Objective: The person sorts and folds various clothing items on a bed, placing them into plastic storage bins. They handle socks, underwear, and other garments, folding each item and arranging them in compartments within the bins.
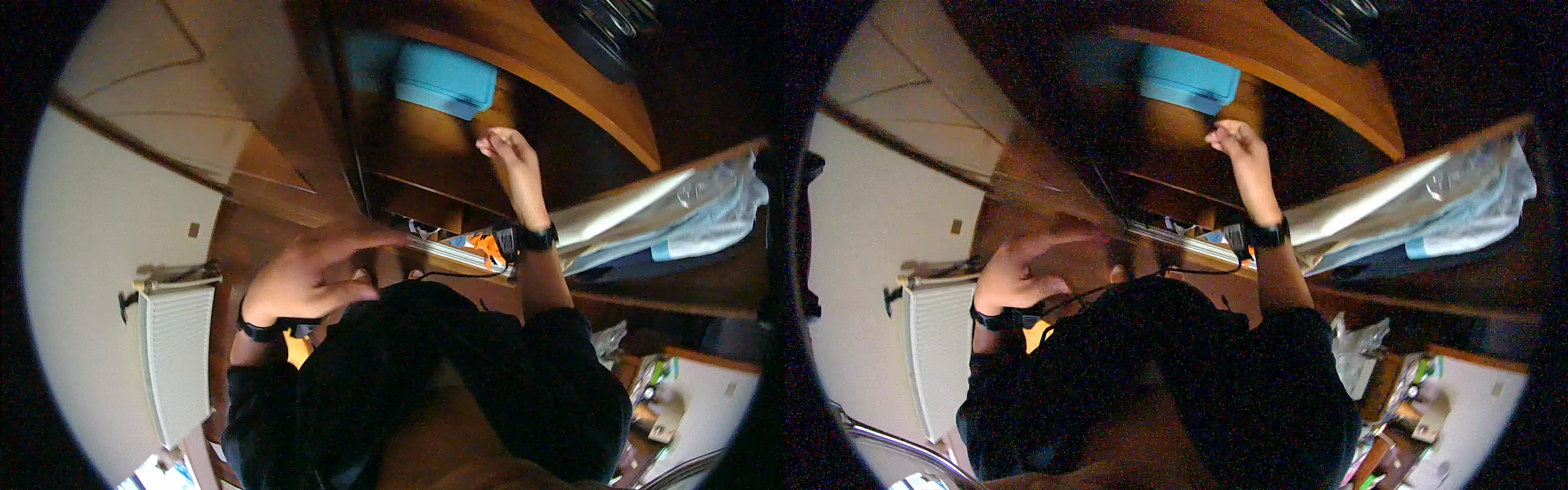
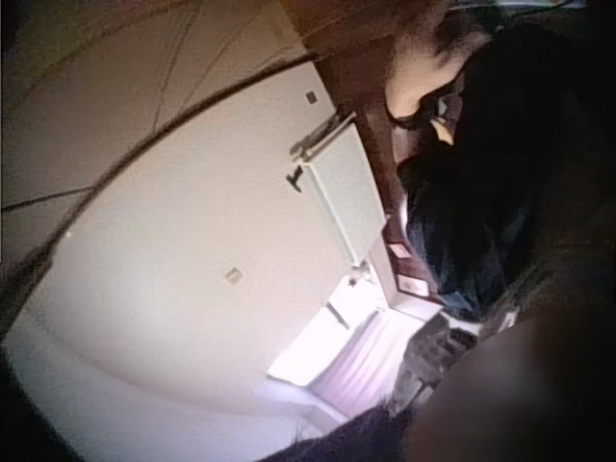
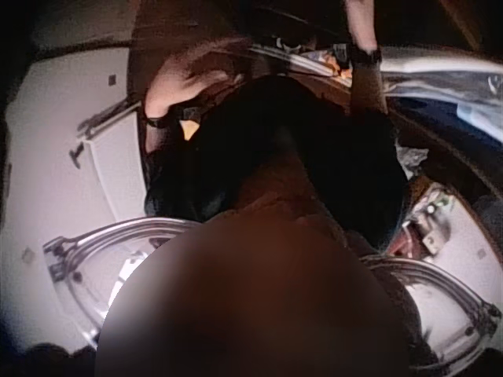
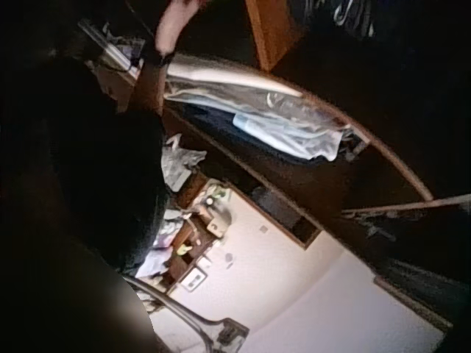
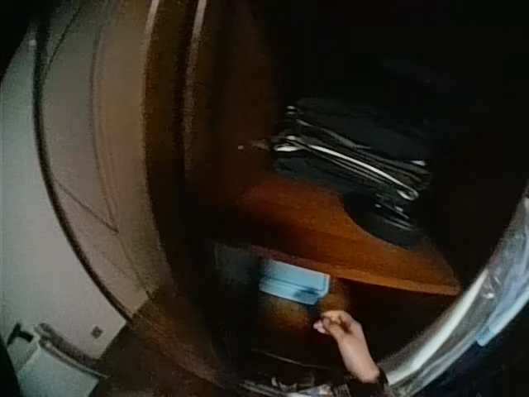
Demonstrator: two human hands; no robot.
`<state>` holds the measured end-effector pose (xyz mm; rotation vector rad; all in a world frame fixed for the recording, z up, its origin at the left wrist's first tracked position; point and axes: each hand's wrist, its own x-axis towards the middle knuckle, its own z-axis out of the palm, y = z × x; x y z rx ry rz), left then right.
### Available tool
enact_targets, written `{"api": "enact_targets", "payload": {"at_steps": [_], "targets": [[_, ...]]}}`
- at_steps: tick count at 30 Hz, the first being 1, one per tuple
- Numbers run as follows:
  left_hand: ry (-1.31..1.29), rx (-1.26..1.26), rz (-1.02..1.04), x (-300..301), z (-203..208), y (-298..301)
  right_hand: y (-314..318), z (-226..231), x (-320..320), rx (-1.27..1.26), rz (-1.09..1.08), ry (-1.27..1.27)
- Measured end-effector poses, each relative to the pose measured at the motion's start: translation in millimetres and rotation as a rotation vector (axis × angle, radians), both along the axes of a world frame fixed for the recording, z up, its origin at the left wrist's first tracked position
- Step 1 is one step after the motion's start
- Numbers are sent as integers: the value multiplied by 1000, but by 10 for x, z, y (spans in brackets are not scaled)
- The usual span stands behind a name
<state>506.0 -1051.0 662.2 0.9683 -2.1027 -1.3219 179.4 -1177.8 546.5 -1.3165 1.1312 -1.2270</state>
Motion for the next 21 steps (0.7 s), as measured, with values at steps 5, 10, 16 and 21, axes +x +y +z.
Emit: {"api": "enact_targets", "payload": {"at_steps": [5,10,16,21], "targets": [[751,-576,-369,-1092,352,-268,1412,870,-313,-561,-384,279],[1078,-328,-693,-1893,521,51,2524,970,-460,-744,-749,553],[1232,21,-1033,-2487,602,762,3819,746,-164,-446,-1251,728],[1242,359,-1332,-2705,681,1426,4540,666,413,-134,-1473,815]]}}
